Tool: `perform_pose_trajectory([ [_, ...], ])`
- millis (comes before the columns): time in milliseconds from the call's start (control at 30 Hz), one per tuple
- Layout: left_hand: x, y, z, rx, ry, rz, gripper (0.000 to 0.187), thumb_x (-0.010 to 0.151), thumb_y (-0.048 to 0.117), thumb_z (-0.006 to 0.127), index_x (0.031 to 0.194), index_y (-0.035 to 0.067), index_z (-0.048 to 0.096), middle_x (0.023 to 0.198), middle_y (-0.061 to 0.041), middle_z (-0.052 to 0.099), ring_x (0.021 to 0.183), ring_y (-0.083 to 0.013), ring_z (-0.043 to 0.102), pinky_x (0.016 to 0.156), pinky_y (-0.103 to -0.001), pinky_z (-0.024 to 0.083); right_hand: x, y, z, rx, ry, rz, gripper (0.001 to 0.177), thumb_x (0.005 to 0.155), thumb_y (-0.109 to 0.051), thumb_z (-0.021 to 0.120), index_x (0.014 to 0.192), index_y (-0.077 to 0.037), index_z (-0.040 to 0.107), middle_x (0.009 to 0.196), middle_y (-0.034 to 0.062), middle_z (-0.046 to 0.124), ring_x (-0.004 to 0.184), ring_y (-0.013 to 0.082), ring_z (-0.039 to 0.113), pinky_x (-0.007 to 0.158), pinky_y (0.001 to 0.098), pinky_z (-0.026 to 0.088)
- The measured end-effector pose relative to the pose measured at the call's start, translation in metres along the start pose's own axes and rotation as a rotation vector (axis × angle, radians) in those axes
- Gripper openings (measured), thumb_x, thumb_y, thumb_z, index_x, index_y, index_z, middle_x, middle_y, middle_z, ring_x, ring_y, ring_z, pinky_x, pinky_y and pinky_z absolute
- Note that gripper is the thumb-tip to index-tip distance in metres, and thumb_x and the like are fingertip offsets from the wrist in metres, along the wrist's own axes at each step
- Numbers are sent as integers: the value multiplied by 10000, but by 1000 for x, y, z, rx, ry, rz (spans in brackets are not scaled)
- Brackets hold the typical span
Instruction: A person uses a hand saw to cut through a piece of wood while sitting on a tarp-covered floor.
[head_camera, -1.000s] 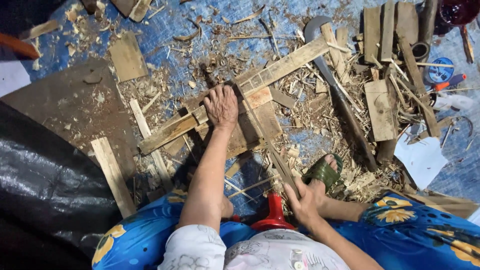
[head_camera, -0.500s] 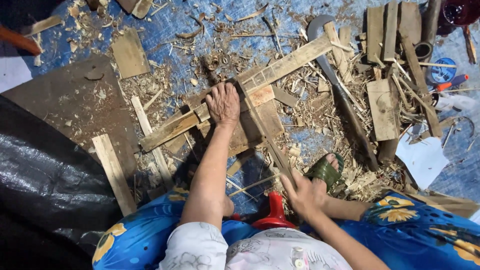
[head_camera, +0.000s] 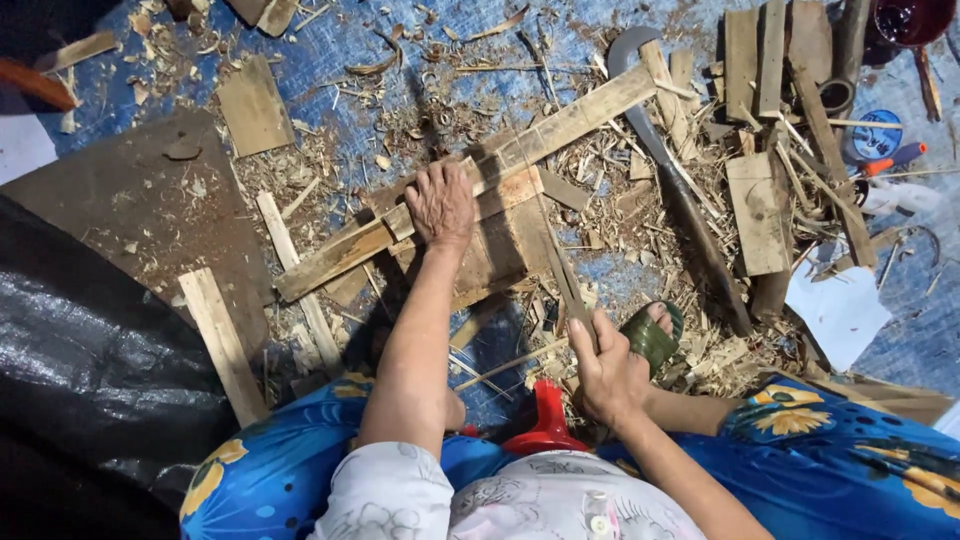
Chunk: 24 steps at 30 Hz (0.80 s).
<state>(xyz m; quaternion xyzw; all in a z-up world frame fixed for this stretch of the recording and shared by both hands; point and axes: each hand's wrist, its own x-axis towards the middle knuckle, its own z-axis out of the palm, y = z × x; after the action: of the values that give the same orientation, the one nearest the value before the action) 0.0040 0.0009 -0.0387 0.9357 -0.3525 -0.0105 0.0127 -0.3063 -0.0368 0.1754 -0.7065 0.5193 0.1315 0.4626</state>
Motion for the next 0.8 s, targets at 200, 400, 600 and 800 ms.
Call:
perform_pose_trajectory([
  [200,-7,6,-38,-79,49,50,371,1058,469,398,1088,124,532,1093,-80,492,1032,-276,474,858,-445,353,4,30,15,-174,-25,19,380,954,-688,438,910,-343,589,780,-7,734,831,303,743,813,390,570],
  [400,-14,1,-44,2,107,154,386,904,346,639,1177,105,510,1092,-103,477,1028,-288,484,814,-465,374,4,32,13,-150,-1,-69,387,979,-635,448,880,-278,560,766,51,705,795,327,731,769,415,561],
  [600,-1,-9,-62,-37,-62,190,440,806,211,690,1181,120,478,1119,-89,491,1019,-291,490,815,-452,381,14,33,34,404,160,-429,233,1002,-264,598,814,-126,604,565,69,480,565,148,474,533,325,444],
  [800,-9,-5,-50,-24,-46,141,377,884,206,626,1222,115,485,1156,-96,530,1058,-293,520,877,-472,385,11,33,32,394,207,-485,278,1004,-248,608,778,-87,603,557,119,485,537,188,469,524,334,426],
])
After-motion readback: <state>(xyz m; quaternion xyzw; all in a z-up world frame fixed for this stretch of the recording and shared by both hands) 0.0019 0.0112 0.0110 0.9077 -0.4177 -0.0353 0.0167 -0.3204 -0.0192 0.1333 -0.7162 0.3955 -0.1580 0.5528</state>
